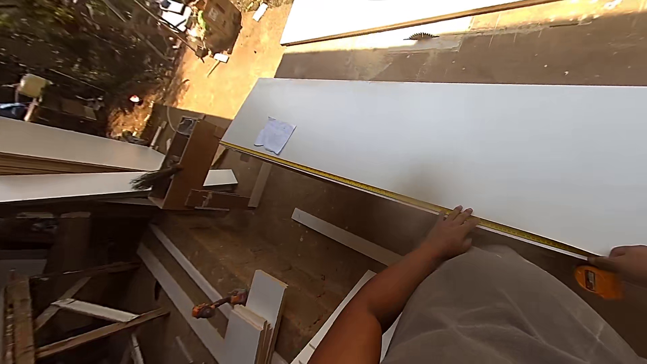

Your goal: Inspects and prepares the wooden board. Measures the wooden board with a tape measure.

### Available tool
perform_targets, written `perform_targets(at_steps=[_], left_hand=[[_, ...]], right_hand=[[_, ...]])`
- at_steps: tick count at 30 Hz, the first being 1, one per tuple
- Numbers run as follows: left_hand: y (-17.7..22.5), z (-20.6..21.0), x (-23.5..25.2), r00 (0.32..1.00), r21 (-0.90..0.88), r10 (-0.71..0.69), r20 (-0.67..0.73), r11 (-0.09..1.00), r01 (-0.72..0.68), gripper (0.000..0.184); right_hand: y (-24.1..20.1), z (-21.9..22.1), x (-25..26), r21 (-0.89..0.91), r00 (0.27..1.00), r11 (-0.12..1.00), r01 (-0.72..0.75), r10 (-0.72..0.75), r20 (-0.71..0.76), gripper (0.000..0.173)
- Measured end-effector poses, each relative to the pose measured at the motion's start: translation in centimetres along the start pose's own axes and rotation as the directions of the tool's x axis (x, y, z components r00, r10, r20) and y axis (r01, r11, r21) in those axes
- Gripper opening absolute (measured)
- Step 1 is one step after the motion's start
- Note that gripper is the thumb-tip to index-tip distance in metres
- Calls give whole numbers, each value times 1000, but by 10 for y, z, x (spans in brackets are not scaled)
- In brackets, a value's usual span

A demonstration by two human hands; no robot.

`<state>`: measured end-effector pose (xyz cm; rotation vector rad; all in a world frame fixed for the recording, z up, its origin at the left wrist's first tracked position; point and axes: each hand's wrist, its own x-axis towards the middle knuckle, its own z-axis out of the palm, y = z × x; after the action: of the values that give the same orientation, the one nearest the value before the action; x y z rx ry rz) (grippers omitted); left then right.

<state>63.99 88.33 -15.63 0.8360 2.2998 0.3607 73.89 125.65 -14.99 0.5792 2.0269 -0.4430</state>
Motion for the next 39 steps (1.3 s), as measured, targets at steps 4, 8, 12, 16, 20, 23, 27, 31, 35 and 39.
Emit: perform_targets(at_steps=[4,8,12,16,20,23,27,31,35,39], left_hand=[[-75,18,-6,947,30,-63,-316,997,76,45],[-125,-26,-21,725,-219,-426,-541,904,368,49],[-158,-53,-33,214,-723,-905,-368,423,546,62],[-184,-42,-28,199,-843,-974,-105,193,501,84],[-176,-46,-12,167,-790,-969,-182,246,562,85],[-169,-51,-9,142,-743,-947,-290,316,591,89],[-168,-58,-7,160,-718,-932,-325,353,600,83],[-151,-73,-3,226,-566,-919,-324,380,732,57],[-163,-73,3,198,-400,-932,-304,314,861,51],[-168,-75,10,143,-500,-946,-292,278,820,79]], right_hand=[[-9,-8,-8,26,995,995,-92,91,38,58],[-2,-20,-26,47,984,983,-179,178,20,52],[-8,-32,-43,34,981,982,-188,185,63,44],[-2,-34,-44,3,983,986,-165,164,79,44],[0,-34,-38,0,985,988,-151,151,78,45],[0,-34,-37,-16,986,988,-154,155,65,44],[2,-36,-36,-32,988,991,-132,134,75,47],[5,-33,-36,-40,991,992,-119,121,53,51],[2,-31,-34,-59,989,989,-138,140,44,50],[-1,-33,-37,-23,991,992,-127,128,48,44]])
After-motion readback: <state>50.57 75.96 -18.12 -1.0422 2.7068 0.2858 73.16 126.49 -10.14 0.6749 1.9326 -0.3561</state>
